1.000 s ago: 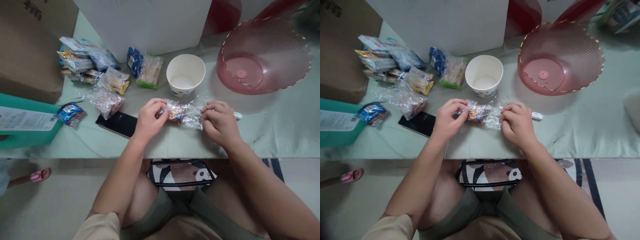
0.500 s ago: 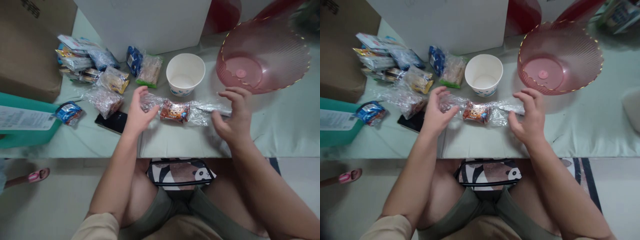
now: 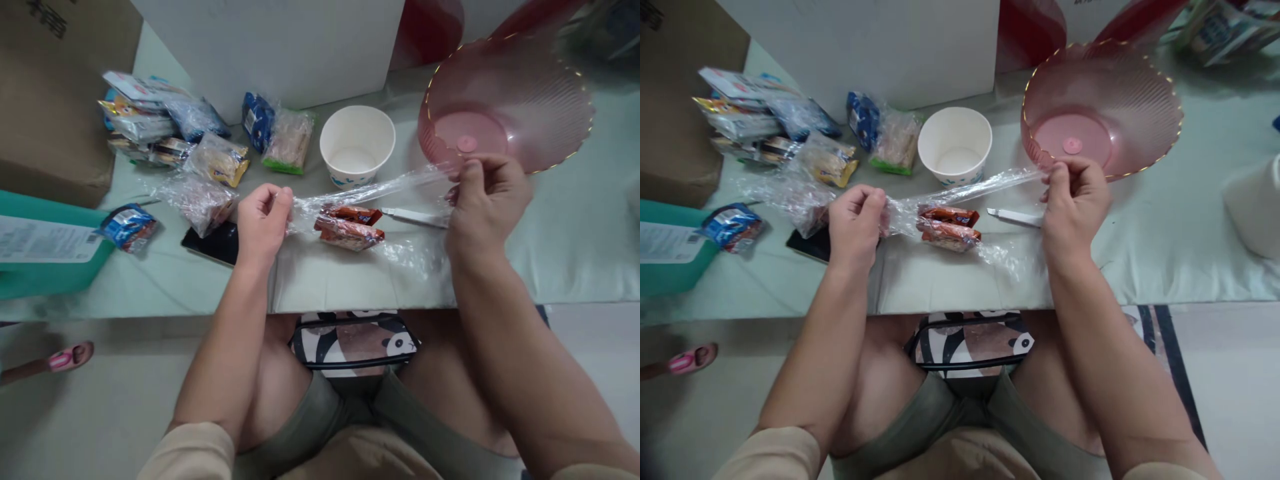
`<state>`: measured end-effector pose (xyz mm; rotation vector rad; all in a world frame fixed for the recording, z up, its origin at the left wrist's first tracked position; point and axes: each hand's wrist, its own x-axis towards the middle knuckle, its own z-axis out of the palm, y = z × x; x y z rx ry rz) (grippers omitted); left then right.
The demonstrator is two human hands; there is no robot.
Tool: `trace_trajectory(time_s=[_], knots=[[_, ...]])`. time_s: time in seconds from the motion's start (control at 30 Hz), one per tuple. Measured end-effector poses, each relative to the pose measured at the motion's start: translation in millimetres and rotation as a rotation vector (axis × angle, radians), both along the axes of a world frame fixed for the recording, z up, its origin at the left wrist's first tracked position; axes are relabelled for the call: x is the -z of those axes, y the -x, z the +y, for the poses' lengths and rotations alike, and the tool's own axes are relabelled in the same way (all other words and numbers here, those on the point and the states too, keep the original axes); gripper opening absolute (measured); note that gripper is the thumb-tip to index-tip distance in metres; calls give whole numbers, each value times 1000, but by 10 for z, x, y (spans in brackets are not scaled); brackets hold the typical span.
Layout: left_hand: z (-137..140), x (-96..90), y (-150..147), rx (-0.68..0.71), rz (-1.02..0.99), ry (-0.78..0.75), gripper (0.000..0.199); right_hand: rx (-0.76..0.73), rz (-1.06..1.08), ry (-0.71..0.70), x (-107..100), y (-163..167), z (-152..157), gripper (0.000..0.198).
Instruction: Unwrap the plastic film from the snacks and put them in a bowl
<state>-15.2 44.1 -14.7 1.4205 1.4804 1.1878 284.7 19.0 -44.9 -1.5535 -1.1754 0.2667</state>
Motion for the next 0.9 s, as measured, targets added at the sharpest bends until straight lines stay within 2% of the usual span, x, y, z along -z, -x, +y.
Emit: trace_trajectory(time_s=[0.07, 0.17, 0.23, 0.3, 0.37, 0.43, 0.5, 0.57, 0.67, 0.8, 0.83, 0.9], knots=[[-9, -5, -9, 85, 36, -16, 29, 7, -14, -22, 19, -52, 45, 29], [-26, 5, -12, 197, 143, -21, 34, 50, -129, -144, -81, 18, -22, 23], [-27, 25, -13, 206, 246, -48, 42, 69, -234, -242, -202, 152, -138, 17], [-13, 48, -18, 150, 296, -60, 44, -2, -308, -291, -310, 316, -263, 13], [11, 58, -31, 69, 266, -33, 38, -183, -354, -196, -372, 471, -363, 10], [32, 42, -51, 16, 222, -1, 24, -366, -397, -11, -386, 592, -425, 19], [40, 9, -76, 11, 196, 24, 7, -476, -453, 136, -367, 665, -456, 38], [41, -20, -92, 7, 172, 29, 10, -533, -525, 206, -337, 696, -466, 40], [53, -19, -73, -70, 141, 33, 11, -594, -563, 270, -301, 687, -459, 26], [74, -1, 29, -195, 161, -23, 12, -735, -484, 253, -287, 633, -446, 27], [67, -9, 55, -158, 200, -74, 9, -762, -468, 238, -285, 622, -446, 27], [37, -36, 93, 51, 338, -165, 13, -784, -446, 213, -277, 606, -449, 27]])
